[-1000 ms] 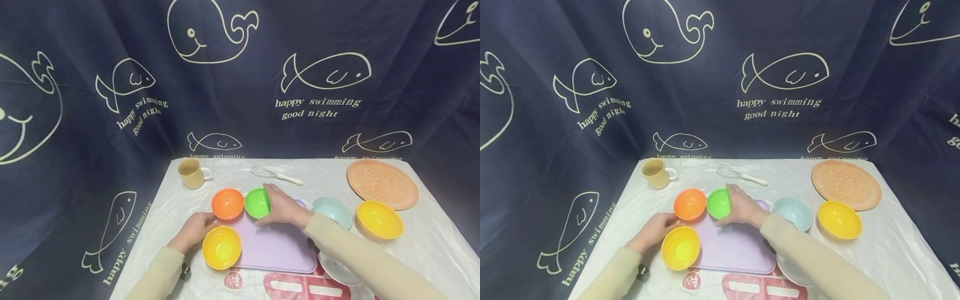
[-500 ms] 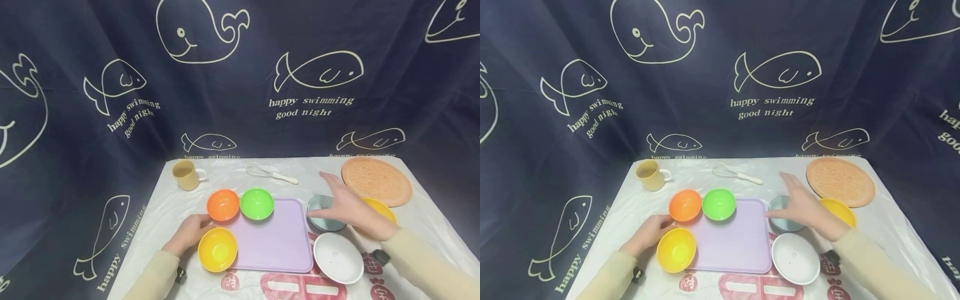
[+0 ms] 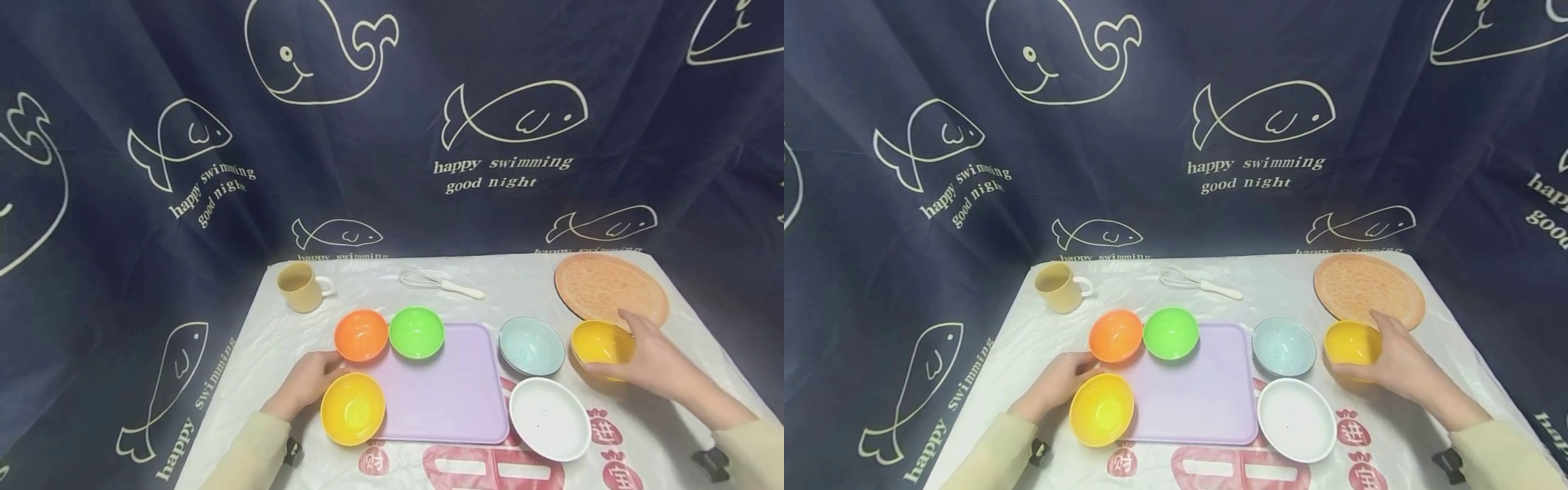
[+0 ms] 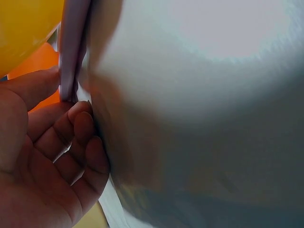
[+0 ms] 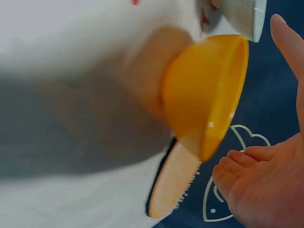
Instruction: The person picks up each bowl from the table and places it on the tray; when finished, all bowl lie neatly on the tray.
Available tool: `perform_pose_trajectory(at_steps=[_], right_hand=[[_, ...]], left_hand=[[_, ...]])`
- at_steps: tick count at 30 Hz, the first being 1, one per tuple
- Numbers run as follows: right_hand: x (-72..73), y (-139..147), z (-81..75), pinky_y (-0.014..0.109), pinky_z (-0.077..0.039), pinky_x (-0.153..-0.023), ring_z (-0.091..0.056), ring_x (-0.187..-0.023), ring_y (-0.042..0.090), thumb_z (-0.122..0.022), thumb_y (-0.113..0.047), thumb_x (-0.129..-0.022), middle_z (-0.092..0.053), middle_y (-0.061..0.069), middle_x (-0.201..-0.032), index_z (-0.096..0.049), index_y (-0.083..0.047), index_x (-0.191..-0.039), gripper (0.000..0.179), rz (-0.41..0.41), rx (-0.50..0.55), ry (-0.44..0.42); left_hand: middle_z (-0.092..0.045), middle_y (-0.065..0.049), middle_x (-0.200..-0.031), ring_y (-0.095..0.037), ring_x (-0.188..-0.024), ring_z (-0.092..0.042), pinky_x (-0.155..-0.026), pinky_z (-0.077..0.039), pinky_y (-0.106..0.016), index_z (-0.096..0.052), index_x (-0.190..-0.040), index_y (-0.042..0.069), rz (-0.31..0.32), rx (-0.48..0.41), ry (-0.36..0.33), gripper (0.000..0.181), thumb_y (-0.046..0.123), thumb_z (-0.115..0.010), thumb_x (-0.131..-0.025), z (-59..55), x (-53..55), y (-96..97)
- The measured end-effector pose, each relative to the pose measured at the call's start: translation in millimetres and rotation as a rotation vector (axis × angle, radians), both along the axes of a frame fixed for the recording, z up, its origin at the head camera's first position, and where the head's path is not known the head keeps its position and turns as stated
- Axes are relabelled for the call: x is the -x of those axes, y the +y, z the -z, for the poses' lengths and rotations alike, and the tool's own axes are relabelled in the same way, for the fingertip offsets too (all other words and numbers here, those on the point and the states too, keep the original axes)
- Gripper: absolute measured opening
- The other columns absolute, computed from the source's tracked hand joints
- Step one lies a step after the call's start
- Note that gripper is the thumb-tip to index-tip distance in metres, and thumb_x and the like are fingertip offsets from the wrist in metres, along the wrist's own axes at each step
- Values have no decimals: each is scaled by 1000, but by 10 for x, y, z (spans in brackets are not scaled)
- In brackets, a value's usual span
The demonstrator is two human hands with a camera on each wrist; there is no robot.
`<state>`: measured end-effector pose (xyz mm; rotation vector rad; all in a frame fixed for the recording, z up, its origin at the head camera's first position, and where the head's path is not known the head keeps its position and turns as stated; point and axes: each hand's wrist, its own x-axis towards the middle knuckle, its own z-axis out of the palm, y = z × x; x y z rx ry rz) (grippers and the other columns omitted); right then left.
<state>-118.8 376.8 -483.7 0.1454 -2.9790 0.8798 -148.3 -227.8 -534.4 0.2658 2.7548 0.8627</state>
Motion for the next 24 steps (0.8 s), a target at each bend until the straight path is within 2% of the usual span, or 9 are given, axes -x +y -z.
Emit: perform_pose_trajectory(at_steps=[7, 12, 16, 24], right_hand=[[-32, 37, 242, 84, -32, -98, -38, -123, 70, -99, -40, -67, -33, 53, -141, -20, 25, -150, 132, 13, 15, 20], [-62, 64, 345, 82, -34, -97, -41, -121, 65, -100, -40, -65, -37, 50, -139, -25, 24, -149, 130, 3, 31, 51], [-74, 63, 367, 79, -38, -94, -44, -118, 61, -101, -41, -63, -41, 47, -136, -29, 22, -147, 127, 8, 23, 69], [-68, 54, 376, 78, -38, -93, -45, -117, 63, -102, -35, -61, -44, 48, -132, -34, 23, -144, 123, 4, 11, 108]], left_hand=[[-74, -5, -126, -30, -121, -66, -103, -55, -53, -73, -132, 12, -4, 0, 1, 43, 34, -78, -96, -15, -22, -4], [-73, -6, -126, -29, -120, -67, -103, -55, -51, -73, -132, 11, 3, 12, 7, 41, 31, -78, -96, -27, -20, 6], [-73, -7, -127, -30, -120, -67, -102, -55, -51, -73, -132, 10, 9, 13, 18, 41, 30, -78, -96, -25, -22, -2], [-73, -7, -127, -30, -121, -67, -101, -56, -51, -72, -132, 11, 8, 24, 15, 42, 31, -78, -96, -4, -11, -5]])
